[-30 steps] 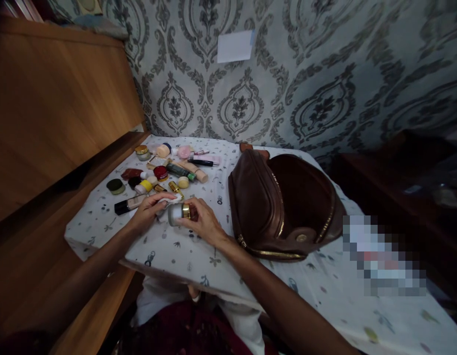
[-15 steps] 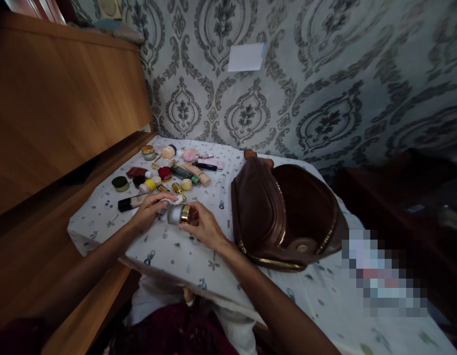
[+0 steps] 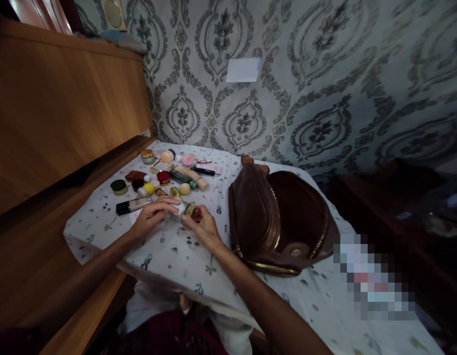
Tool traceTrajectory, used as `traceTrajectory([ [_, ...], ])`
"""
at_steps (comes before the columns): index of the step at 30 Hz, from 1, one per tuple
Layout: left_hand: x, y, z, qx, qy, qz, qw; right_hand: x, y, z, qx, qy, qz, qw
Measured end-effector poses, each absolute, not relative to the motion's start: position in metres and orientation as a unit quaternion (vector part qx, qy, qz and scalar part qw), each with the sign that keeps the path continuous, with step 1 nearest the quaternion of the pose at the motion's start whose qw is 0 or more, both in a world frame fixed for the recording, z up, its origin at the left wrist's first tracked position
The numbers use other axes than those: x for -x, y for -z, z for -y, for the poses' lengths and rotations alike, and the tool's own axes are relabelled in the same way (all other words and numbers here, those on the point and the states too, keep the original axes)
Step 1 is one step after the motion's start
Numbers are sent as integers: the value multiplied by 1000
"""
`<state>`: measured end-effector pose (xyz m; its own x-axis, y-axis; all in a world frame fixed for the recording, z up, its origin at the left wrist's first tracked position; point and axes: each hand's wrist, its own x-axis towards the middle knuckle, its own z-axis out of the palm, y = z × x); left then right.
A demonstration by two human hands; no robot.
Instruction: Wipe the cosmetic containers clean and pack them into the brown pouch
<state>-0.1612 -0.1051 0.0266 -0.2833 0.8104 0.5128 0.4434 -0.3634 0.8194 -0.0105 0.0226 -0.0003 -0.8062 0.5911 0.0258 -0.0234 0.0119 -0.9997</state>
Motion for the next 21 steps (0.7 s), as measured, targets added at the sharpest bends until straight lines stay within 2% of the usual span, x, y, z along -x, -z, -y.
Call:
traceTrajectory([
  [11, 165, -25, 103, -592, -590, -530, 141, 10, 3, -27, 237, -731, 590, 249],
  [16, 168, -20, 103, -548, -616, -540, 172, 9, 3, -25, 211, -779, 526, 268],
  [21, 172, -14, 101, -501, -625, -572, 176, 8, 0, -21, 167, -798, 525, 245],
])
